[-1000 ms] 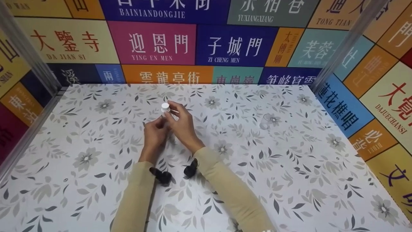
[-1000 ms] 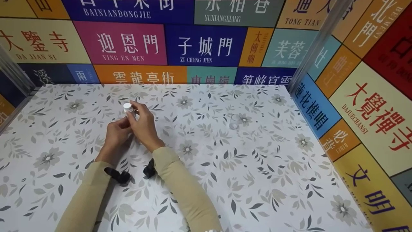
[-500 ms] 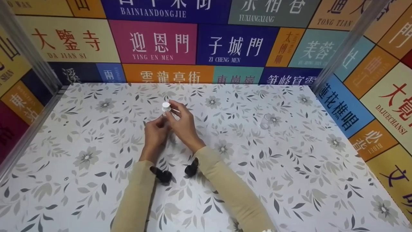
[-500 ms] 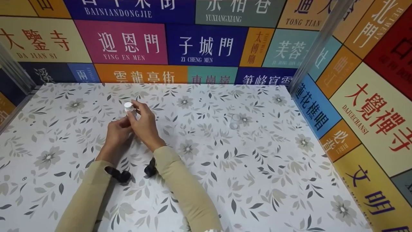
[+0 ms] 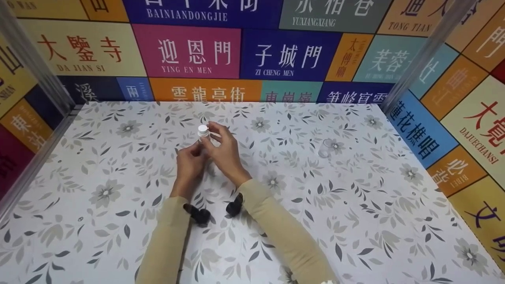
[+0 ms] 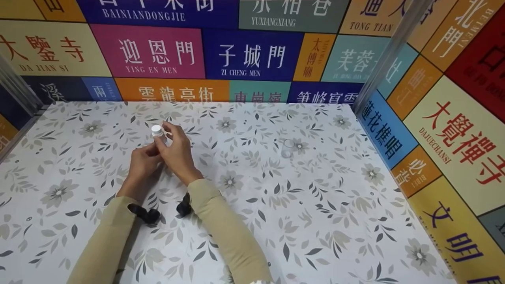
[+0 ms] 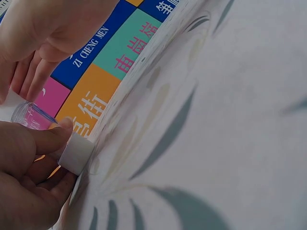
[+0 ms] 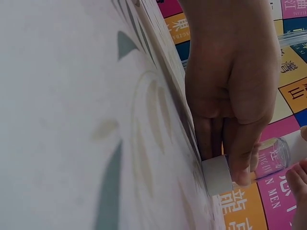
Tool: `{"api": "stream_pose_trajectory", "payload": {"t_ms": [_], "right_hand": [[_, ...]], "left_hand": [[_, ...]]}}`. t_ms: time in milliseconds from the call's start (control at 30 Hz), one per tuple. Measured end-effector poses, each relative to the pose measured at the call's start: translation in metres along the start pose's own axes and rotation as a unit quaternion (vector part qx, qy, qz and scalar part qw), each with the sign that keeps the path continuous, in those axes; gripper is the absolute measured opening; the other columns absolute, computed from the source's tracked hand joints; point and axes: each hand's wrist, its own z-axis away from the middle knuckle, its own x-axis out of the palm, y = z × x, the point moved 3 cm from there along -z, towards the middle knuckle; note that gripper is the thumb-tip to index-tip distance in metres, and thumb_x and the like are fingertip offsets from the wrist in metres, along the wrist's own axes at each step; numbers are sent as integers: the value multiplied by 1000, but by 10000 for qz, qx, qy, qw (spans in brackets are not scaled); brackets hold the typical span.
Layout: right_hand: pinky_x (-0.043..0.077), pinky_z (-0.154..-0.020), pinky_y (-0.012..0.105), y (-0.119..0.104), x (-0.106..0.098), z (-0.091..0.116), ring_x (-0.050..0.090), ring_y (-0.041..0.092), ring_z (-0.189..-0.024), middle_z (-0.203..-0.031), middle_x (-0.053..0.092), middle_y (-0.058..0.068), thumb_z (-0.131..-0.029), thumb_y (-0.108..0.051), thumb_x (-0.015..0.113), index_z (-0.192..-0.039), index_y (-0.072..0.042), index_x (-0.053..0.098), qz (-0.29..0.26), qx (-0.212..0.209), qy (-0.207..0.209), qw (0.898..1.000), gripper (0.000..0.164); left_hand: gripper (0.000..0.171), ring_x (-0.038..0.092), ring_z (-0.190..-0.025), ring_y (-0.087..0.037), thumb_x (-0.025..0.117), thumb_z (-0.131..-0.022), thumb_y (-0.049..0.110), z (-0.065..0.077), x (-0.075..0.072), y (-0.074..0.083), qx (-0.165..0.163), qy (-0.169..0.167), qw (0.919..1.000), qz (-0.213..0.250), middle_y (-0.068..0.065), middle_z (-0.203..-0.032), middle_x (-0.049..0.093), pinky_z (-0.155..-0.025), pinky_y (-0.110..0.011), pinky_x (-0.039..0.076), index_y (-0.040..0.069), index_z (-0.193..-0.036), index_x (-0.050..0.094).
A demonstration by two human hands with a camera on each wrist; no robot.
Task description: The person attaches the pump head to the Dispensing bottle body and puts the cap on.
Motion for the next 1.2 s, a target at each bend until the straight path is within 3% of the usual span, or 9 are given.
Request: {"api": "stream_pose_trajectory", "payload": {"t_ms": [233, 400, 700, 1000, 1200], "right_hand": [[50, -104, 35, 0, 0, 0, 60, 29, -125, -130, 62, 20, -94, -8, 67, -133, 2, 57, -127, -71, -148, 9998, 42], [51, -103, 30, 0, 0, 1, 62, 28, -123, -128, 63, 20, -95, -6, 66, -132, 4, 57, 109, -181, -184, 9996, 40], [52, -100, 27, 0, 0, 1, 64, 27, -119, -123, 65, 19, -93, -6, 68, -130, 3, 59, 294, -194, -90, 9993, 39], [52, -101, 32, -1, 1, 0, 63, 28, -120, -124, 66, 20, -91, -6, 71, -129, 4, 59, 85, -196, 28, 9998, 41], [51, -102, 31, 0, 2, 0, 63, 26, -122, -127, 65, 19, -92, -4, 68, -130, 3, 59, -8, -165, -47, 9999, 40]], "left_hand": [[32, 60, -80, -18, 70, -85, 2, 0, -1, 1, 340, 184, 9987, -325, -21, -99, 76, -73, -21, 44, 1, -117, 73], [31, 57, -77, -16, 71, -84, 2, 0, -1, 2, 355, 235, 9984, -359, -19, -94, 76, -72, -22, 44, 2, -115, 74], [16, 53, -72, -16, 69, -85, 0, -1, -1, 1, 401, 249, 9982, -373, -12, -79, 70, -67, -23, 41, -3, -99, 76], [31, 63, -93, -24, 68, -87, 3, 0, -1, 2, 132, 77, 9993, -334, -21, -108, 74, -86, -31, 49, 1, -118, 73], [23, 62, -83, -18, 68, -87, 2, 0, 0, 3, 234, 195, 9992, -271, -22, -100, 75, -73, -20, 46, -2, -108, 75]]}}
